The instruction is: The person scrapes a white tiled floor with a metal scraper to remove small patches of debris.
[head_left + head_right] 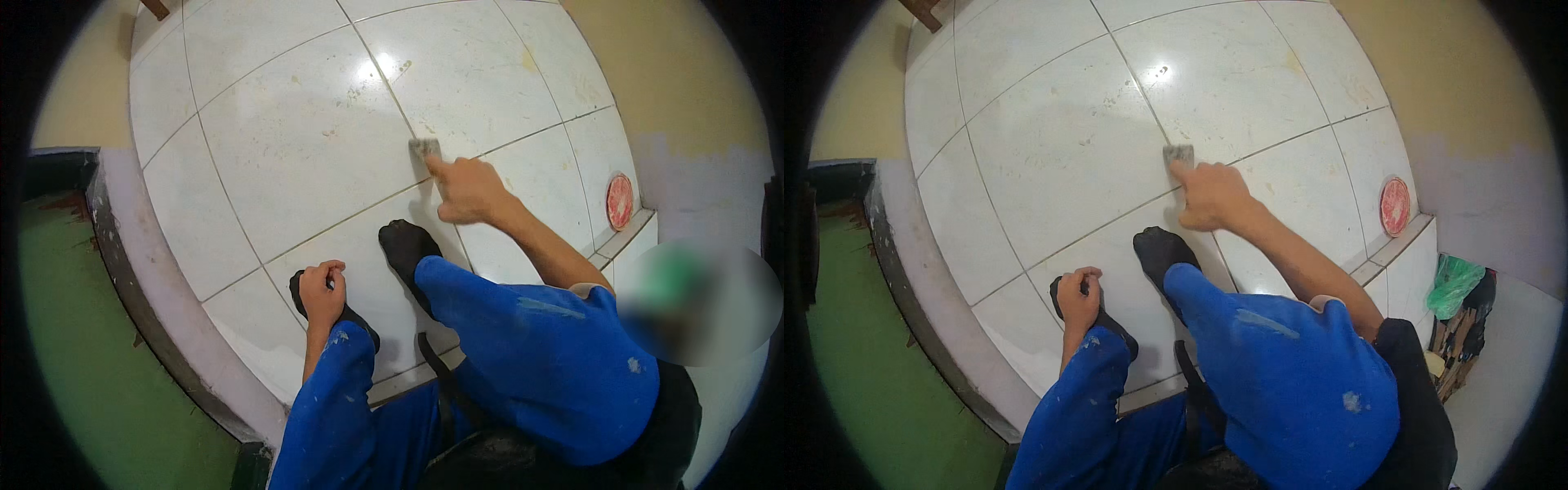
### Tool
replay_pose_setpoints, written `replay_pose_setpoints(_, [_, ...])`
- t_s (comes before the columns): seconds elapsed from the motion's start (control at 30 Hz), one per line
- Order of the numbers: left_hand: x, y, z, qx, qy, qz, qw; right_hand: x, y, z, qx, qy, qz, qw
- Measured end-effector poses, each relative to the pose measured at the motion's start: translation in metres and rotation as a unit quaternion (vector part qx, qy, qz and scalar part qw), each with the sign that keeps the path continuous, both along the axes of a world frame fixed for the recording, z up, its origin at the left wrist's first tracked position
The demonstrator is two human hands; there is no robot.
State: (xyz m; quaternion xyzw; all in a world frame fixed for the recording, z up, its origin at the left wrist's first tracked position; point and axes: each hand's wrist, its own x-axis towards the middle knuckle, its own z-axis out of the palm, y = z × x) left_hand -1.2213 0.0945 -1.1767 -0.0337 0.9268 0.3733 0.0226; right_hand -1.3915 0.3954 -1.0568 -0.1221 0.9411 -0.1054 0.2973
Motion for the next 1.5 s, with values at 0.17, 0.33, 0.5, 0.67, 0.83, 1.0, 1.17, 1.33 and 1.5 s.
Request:
replay_pose_setpoints(0.17, [0.004, -0.005, 0.0, -0.016, 0.016, -0.005, 1.0, -0.003, -0.016, 0.01, 0.0, 0.009, 0.021, 1.0])
replay_pose_setpoints(0.33, [-0.001, 0.0, 0.002, -0.006, 0.012, 0.001, 1.0, -0.002, -0.007, 0.005, 0.014, -0.011, 0.001, 1.0])
replay_pose_setpoints(0.5, [0.004, -0.005, -0.001, -0.015, -0.01, -0.003, 1.0, -0.004, -0.015, 0.009, 0.005, -0.02, 0.005, 1.0])
replay_pose_setpoints(0.67, [0.0, 0.0, 0.002, -0.016, -0.004, -0.005, 1.0, -0.014, -0.007, 0.0, 0.021, 0.022, -0.016, 0.999])
replay_pose_setpoints(0.83, [0.004, -0.006, 0.0, -0.02, -0.005, -0.007, 1.0, -0.019, -0.017, 0.009, -0.009, -0.003, -0.002, 1.0])
replay_pose_setpoints(1.0, [0.002, -0.002, 0.001, -0.024, -0.002, -0.007, 1.0, -0.029, -0.008, 0.003, 0.014, 0.019, -0.034, 0.999])
replay_pose_setpoints(1.17, [0.004, -0.003, 0.001, -0.01, -0.011, 0.0, 1.0, -0.024, -0.017, 0.012, 0.001, -0.049, 0.036, 0.998])
replay_pose_setpoints(1.33, [0.001, -0.001, 0.0, -0.014, 0.008, -0.008, 1.0, -0.055, 0.001, 0.017, 0.028, -0.027, 0.017, 0.999])
replay_pose_setpoints(1.5, [0.004, -0.007, -0.001, -0.011, -0.016, 0.0, 1.0, -0.032, -0.006, 0.027, 0.021, -0.072, 0.081, 0.994])
